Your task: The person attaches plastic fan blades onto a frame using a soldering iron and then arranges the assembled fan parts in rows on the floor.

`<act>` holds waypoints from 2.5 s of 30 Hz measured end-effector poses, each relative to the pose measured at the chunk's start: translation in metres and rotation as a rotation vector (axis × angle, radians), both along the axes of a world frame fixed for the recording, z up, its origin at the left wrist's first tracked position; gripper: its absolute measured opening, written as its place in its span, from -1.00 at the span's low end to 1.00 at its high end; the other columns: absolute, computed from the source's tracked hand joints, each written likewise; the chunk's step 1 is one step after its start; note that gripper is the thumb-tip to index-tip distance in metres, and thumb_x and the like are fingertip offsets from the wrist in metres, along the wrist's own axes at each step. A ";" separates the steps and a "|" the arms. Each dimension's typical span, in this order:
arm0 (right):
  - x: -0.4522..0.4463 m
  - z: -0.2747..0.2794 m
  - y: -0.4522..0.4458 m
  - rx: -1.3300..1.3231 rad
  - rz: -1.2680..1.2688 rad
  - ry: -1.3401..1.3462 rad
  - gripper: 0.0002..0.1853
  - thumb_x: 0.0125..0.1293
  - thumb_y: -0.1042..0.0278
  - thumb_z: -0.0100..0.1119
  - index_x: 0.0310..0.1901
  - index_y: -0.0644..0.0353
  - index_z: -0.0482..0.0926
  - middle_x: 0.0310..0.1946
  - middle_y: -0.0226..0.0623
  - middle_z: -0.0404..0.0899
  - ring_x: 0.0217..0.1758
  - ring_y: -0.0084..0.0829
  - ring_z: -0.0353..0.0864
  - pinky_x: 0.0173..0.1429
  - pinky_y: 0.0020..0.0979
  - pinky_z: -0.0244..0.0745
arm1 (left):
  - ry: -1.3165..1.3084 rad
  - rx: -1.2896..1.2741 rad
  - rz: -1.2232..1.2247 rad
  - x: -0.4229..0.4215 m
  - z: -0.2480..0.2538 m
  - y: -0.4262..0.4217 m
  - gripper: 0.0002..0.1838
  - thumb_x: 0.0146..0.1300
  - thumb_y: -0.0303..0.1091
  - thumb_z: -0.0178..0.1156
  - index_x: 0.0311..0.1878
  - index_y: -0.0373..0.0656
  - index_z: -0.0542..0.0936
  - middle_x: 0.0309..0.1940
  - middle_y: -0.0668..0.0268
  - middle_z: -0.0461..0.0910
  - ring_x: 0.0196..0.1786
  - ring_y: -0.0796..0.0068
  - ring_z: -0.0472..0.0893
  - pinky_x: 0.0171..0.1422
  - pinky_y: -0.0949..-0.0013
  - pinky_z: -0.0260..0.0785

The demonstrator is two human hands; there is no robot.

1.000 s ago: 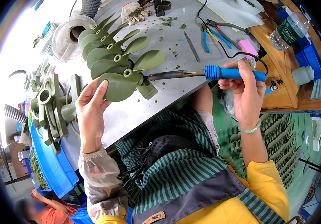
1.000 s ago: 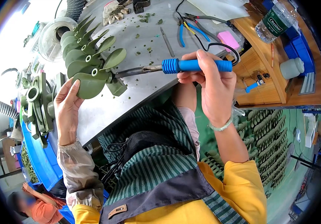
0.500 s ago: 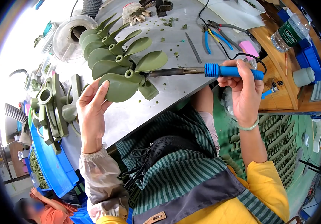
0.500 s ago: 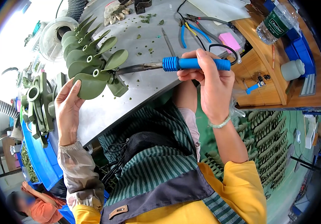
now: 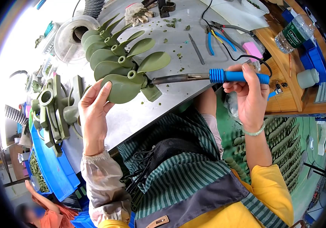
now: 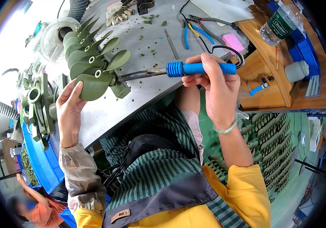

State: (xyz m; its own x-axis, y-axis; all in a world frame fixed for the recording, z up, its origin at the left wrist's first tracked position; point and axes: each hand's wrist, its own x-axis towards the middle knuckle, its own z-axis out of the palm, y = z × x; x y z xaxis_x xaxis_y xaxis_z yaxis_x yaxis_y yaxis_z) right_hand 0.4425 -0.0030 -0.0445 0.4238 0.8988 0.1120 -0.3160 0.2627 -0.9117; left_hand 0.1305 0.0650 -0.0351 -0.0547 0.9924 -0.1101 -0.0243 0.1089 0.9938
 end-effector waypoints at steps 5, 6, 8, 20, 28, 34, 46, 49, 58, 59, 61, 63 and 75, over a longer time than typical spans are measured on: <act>0.001 0.002 -0.003 -0.008 0.015 -0.006 -0.69 0.41 0.30 0.07 -0.22 0.47 0.60 -0.35 -0.13 0.65 -0.46 -0.40 0.68 -0.36 -0.48 0.63 | -0.005 -0.002 0.004 0.001 0.000 0.000 -0.71 0.30 -0.40 0.26 0.05 -0.28 0.60 -0.16 0.26 0.69 -0.17 0.56 0.69 -0.11 0.51 0.57; 0.001 0.002 -0.004 -0.005 0.013 -0.006 -0.69 0.41 0.30 0.07 -0.22 0.47 0.60 -0.35 -0.13 0.65 -0.46 -0.40 0.68 -0.36 -0.48 0.63 | -0.004 -0.002 0.004 0.001 0.000 0.000 -0.71 0.30 -0.40 0.26 0.05 -0.28 0.60 -0.16 0.26 0.69 -0.17 0.56 0.69 -0.11 0.51 0.57; 0.000 0.004 -0.005 -0.008 0.013 -0.007 -0.69 0.41 0.30 0.07 -0.22 0.47 0.60 -0.35 -0.12 0.65 -0.46 -0.40 0.68 -0.36 -0.48 0.63 | 0.000 -0.001 0.004 0.001 0.000 0.000 -0.71 0.30 -0.39 0.26 0.05 -0.28 0.60 -0.15 0.26 0.69 -0.17 0.55 0.69 -0.10 0.51 0.57; 0.001 -0.004 0.003 0.016 0.000 -0.028 -0.68 0.43 0.30 0.05 -0.24 0.47 0.61 -0.38 -0.15 0.66 -0.44 -0.41 0.69 -0.33 -0.50 0.63 | 0.014 -0.001 0.010 0.001 -0.001 -0.001 -0.71 0.29 -0.37 0.28 0.04 -0.27 0.62 -0.16 0.28 0.69 -0.17 0.57 0.68 -0.10 0.52 0.55; 0.010 0.000 0.003 0.054 0.000 -0.067 -0.68 0.42 0.31 0.05 -0.25 0.47 0.61 -0.40 -0.16 0.65 -0.46 -0.42 0.68 -0.32 -0.50 0.63 | 0.038 -0.003 0.019 0.003 0.000 -0.002 -0.72 0.28 -0.37 0.28 0.02 -0.26 0.62 -0.18 0.29 0.70 -0.19 0.57 0.68 -0.11 0.52 0.55; 0.021 0.005 -0.001 0.051 -0.024 -0.088 -0.68 0.42 0.31 0.05 -0.26 0.47 0.61 -0.40 -0.15 0.66 -0.47 -0.43 0.67 -0.33 -0.47 0.64 | 0.060 -0.005 0.012 0.004 0.001 -0.002 -0.72 0.28 -0.37 0.29 0.02 -0.26 0.62 -0.18 0.28 0.70 -0.19 0.57 0.68 -0.11 0.52 0.55; 0.045 0.010 -0.013 0.025 -0.049 -0.065 -0.70 0.41 0.30 0.07 -0.25 0.44 0.61 -0.34 -0.15 0.67 -0.48 -0.44 0.67 -0.37 -0.47 0.63 | 0.097 -0.018 -0.014 0.004 0.005 -0.002 -0.70 0.28 -0.35 0.28 0.04 -0.25 0.62 -0.20 0.29 0.70 -0.20 0.60 0.68 -0.13 0.54 0.54; 0.052 0.008 -0.011 0.029 -0.037 -0.081 -0.70 0.41 0.30 0.07 -0.26 0.44 0.61 -0.32 -0.15 0.67 -0.47 -0.44 0.67 -0.36 -0.47 0.63 | 0.149 -0.036 0.022 0.006 0.011 -0.002 -0.72 0.31 -0.33 0.26 0.04 -0.22 0.62 -0.21 0.31 0.69 -0.23 0.62 0.66 -0.14 0.54 0.53; 0.079 -0.005 0.032 -0.003 -0.078 -0.113 -0.70 0.41 0.28 0.09 -0.25 0.43 0.63 -0.42 -0.22 0.66 -0.46 -0.48 0.66 -0.30 -0.51 0.63 | 0.316 0.086 0.122 -0.027 0.034 0.003 -0.72 0.40 -0.24 0.15 0.03 -0.22 0.60 -0.26 0.32 0.67 -0.30 0.65 0.62 -0.15 0.53 0.49; 0.083 -0.007 0.040 -0.010 -0.089 -0.118 -0.69 0.41 0.28 0.09 -0.25 0.42 0.63 -0.42 -0.23 0.66 -0.45 -0.48 0.67 -0.30 -0.51 0.63 | 0.325 0.092 0.129 -0.034 0.034 0.008 -0.71 0.41 -0.23 0.14 0.03 -0.22 0.60 -0.28 0.32 0.67 -0.31 0.65 0.62 -0.15 0.53 0.49; 0.087 -0.007 0.061 0.022 -0.102 -0.090 -0.71 0.40 0.27 0.12 -0.24 0.40 0.62 -0.39 -0.24 0.67 -0.43 -0.49 0.66 -0.26 -0.52 0.62 | 0.311 0.111 0.119 -0.045 0.031 0.028 -0.64 0.39 -0.17 0.15 0.11 -0.21 0.54 -0.14 0.30 0.62 -0.15 0.57 0.58 -0.01 0.50 0.46; 0.092 -0.008 0.089 0.055 -0.136 -0.046 -0.73 0.39 0.29 0.13 -0.24 0.39 0.62 -0.38 -0.24 0.67 -0.43 -0.49 0.66 -0.25 -0.51 0.62 | 0.227 0.170 0.102 -0.048 0.027 0.058 -0.60 0.39 -0.16 0.15 0.16 -0.20 0.50 -0.04 0.27 0.57 -0.02 0.52 0.56 0.09 0.46 0.43; 0.122 0.005 0.352 0.048 0.079 0.145 -0.80 0.30 0.34 0.18 -0.27 0.35 0.51 -0.37 -0.19 0.61 -0.34 -0.30 0.69 -0.11 -0.37 0.68 | -0.128 -0.121 0.154 -0.052 -0.009 0.157 -0.63 0.37 -0.21 0.17 0.16 -0.15 0.46 -0.24 0.42 0.63 -0.32 0.63 0.61 -0.24 0.57 0.42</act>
State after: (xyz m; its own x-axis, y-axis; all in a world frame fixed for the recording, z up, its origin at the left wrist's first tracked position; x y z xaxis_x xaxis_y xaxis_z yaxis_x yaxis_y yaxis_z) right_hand 0.5649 0.3489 -0.0390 0.3671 0.9250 0.0980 -0.4649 0.2738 -0.8420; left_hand 0.0784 0.2216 -0.0442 -0.1821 0.9526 -0.2437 -0.1752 0.2125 0.9613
